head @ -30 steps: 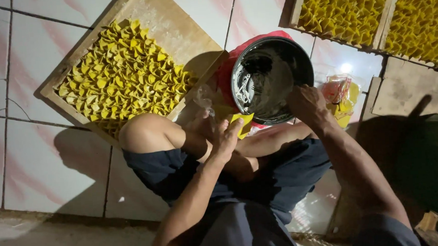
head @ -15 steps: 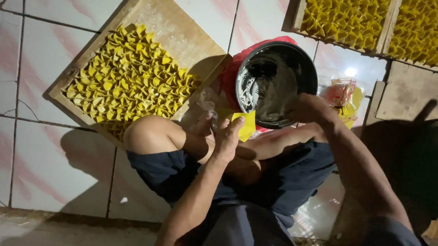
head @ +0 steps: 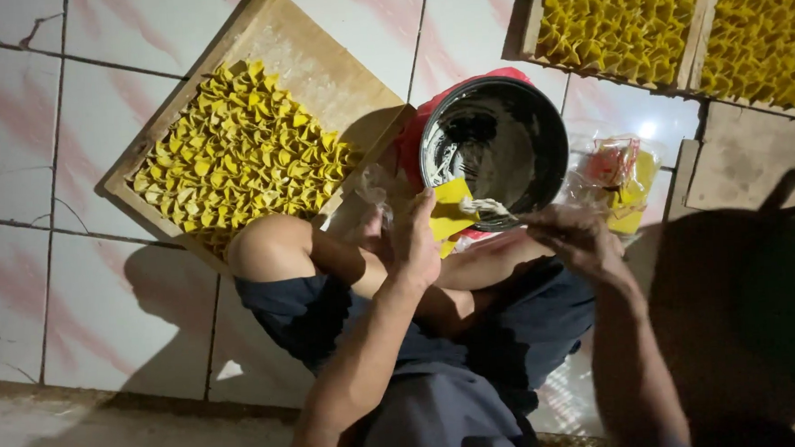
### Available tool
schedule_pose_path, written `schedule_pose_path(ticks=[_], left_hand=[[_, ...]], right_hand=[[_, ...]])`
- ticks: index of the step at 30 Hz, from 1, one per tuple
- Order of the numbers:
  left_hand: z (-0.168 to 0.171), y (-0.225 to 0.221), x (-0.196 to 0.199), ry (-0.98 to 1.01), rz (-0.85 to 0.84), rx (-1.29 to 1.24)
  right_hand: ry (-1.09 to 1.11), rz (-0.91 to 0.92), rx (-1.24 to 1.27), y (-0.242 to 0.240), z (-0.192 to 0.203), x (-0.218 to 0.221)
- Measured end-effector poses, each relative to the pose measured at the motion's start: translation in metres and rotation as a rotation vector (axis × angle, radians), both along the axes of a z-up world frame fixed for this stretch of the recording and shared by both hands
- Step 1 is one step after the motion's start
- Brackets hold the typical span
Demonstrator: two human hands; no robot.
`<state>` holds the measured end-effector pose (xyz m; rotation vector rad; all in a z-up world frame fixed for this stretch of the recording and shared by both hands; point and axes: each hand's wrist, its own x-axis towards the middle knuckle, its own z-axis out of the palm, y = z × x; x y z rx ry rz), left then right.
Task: Manually assembling small yellow food items by applying a white paste and folding them into shapes.
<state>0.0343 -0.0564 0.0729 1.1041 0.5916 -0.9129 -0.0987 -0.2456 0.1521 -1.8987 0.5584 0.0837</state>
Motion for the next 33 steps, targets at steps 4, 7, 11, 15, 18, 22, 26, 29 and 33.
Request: schedule_pose_path(ticks=[4,7,11,15,18,22,26,29,33], left_hand=[[0.020,-0.011,-0.002,0.068,-0.005,-0.049],[0.028,-0.017,-0.008,0.084,0.034,-0.054],[0.040,-0.026,-0.009,0.200,0.222,-0.141],[0.012,-0.026,-0.011,0.230,0.343,-0.212],[-0.008,-0.020,-0.003,0.184,0.335,-0.213],[0.002,-0.009,-0.005,0.161,0.100,-0.163],[0.002,-0.011,-0.017,0.131,0.130,-0.214],[-0.011,-0.011,-0.022,0.130,0.119,-0.238],[-0.011,0.000,-0.019,0.042,0.034,-0.239]], right_hand=[[-0.308,-0.051,0.012,0.015,-0.077,-0.033],[-0.418,-0.070,0.015,0.024,-0.115,-0.047],[-0.397,-0.143,0.041,0.038,-0.098,-0.045],[-0.363,-0.156,0.044,0.027,-0.095,-0.059],[-0.305,-0.430,0.218,0.042,-0.089,-0.067],[-0.362,-0.455,0.359,0.045,-0.099,-0.066],[-0.398,-0.416,0.195,0.048,-0.089,-0.050],[-0.349,-0.381,0.050,0.055,-0.058,-0.024],[-0.282,-0.352,0.088,0.061,-0.007,0.001]])
